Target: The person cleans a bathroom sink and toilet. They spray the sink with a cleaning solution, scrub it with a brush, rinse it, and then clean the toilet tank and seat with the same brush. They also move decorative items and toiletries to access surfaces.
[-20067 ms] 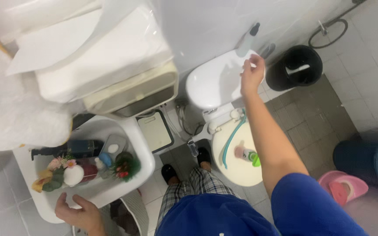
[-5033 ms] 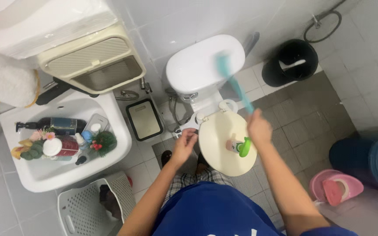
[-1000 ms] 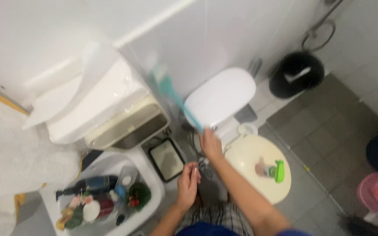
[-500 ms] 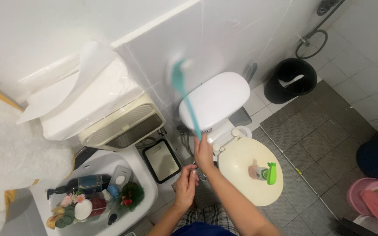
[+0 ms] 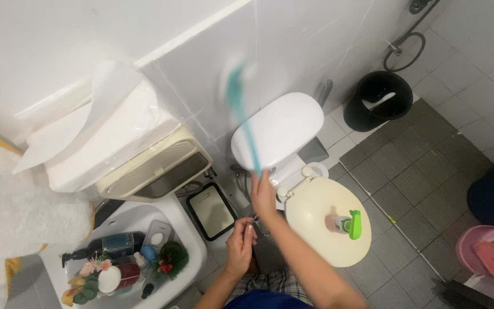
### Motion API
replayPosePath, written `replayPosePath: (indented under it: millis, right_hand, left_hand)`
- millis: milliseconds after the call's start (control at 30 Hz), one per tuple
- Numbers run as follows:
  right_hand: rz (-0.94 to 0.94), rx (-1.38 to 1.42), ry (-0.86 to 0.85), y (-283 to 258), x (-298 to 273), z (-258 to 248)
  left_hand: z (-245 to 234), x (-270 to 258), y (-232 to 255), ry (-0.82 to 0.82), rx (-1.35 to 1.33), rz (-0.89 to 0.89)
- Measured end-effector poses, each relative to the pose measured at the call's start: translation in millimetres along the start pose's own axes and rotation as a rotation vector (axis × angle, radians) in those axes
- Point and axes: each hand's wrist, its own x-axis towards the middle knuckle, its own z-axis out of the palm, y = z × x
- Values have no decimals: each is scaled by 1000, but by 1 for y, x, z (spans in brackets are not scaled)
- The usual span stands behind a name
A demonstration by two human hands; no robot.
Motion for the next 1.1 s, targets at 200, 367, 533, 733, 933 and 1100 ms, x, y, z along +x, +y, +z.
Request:
replayPosePath:
  millis: [200, 367, 533, 733, 933, 1100]
  right_hand:
    - [194, -173, 46, 65, 44, -21]
    - [119, -7, 305, 94, 135, -34]
    - [-159, -149, 303, 103, 16, 64]
    - [611, 80, -131, 129, 25, 47]
    - [524, 126, 4, 96, 96, -9]
    - [52, -436, -241, 62, 9, -60]
  left_hand:
    - [-18, 12, 1, 38, 30, -24]
    - [-11, 10, 0, 29, 59, -48]
    - [3, 6, -1, -19, 18, -105]
    - [-11, 8, -7, 67, 58, -46]
    - [6, -4, -16, 151, -160, -49]
    - [30, -10, -17, 171, -30, -51]
